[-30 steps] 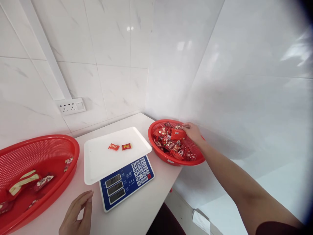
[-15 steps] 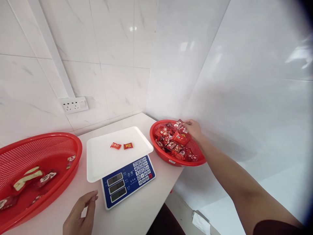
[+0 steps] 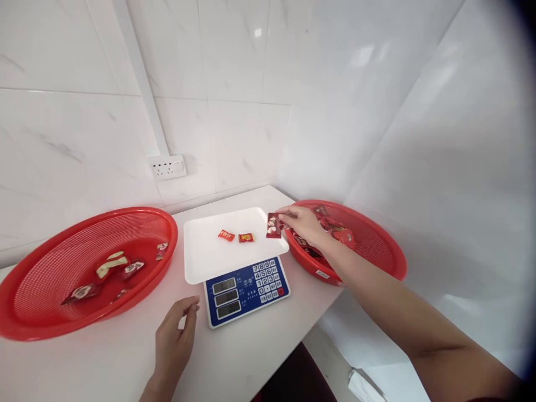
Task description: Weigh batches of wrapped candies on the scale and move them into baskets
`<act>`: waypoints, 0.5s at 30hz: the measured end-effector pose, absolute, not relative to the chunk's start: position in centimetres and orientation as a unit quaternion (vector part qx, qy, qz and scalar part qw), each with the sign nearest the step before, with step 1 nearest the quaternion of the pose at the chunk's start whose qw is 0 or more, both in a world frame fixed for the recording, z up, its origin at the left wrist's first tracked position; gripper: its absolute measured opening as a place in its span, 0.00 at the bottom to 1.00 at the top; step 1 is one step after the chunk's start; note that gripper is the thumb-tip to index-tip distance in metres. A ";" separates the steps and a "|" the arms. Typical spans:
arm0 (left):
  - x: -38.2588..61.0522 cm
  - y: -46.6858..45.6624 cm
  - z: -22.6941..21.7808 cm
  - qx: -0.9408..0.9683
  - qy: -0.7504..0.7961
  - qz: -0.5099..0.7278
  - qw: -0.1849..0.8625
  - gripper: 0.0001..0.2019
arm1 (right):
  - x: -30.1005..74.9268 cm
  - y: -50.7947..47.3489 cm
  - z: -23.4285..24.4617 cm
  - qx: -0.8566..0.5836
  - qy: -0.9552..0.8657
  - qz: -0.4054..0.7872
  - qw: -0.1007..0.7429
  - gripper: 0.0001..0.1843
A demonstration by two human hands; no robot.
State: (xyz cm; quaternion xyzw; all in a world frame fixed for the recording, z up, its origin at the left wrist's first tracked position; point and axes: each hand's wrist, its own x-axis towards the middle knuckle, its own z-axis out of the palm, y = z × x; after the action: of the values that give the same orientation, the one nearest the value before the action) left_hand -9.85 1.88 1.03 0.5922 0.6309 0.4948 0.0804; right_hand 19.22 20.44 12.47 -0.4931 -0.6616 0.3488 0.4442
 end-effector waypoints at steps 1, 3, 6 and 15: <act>-9.8 1.9 1.0 0.594 0.629 0.496 0.079 0.10 | 17.5 20.3 12.2 -0.475 -0.668 0.380 0.428 0.08; -9.8 1.8 1.0 0.597 0.624 0.498 0.077 0.09 | 14.7 20.1 11.5 -0.445 -0.690 0.411 0.396 0.09; -9.9 1.8 1.0 0.595 0.620 0.504 0.082 0.09 | 12.2 20.0 10.8 -0.433 -0.725 0.389 0.369 0.12; -9.6 1.8 1.0 0.594 0.622 0.502 0.096 0.09 | 12.3 19.7 10.6 -0.396 -0.620 0.574 0.360 0.18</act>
State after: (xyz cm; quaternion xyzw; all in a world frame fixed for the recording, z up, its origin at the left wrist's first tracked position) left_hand -9.57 1.79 0.98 0.5940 0.6216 0.5015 0.0961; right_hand 12.27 19.74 10.59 -0.3956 -0.6201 0.5737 0.3604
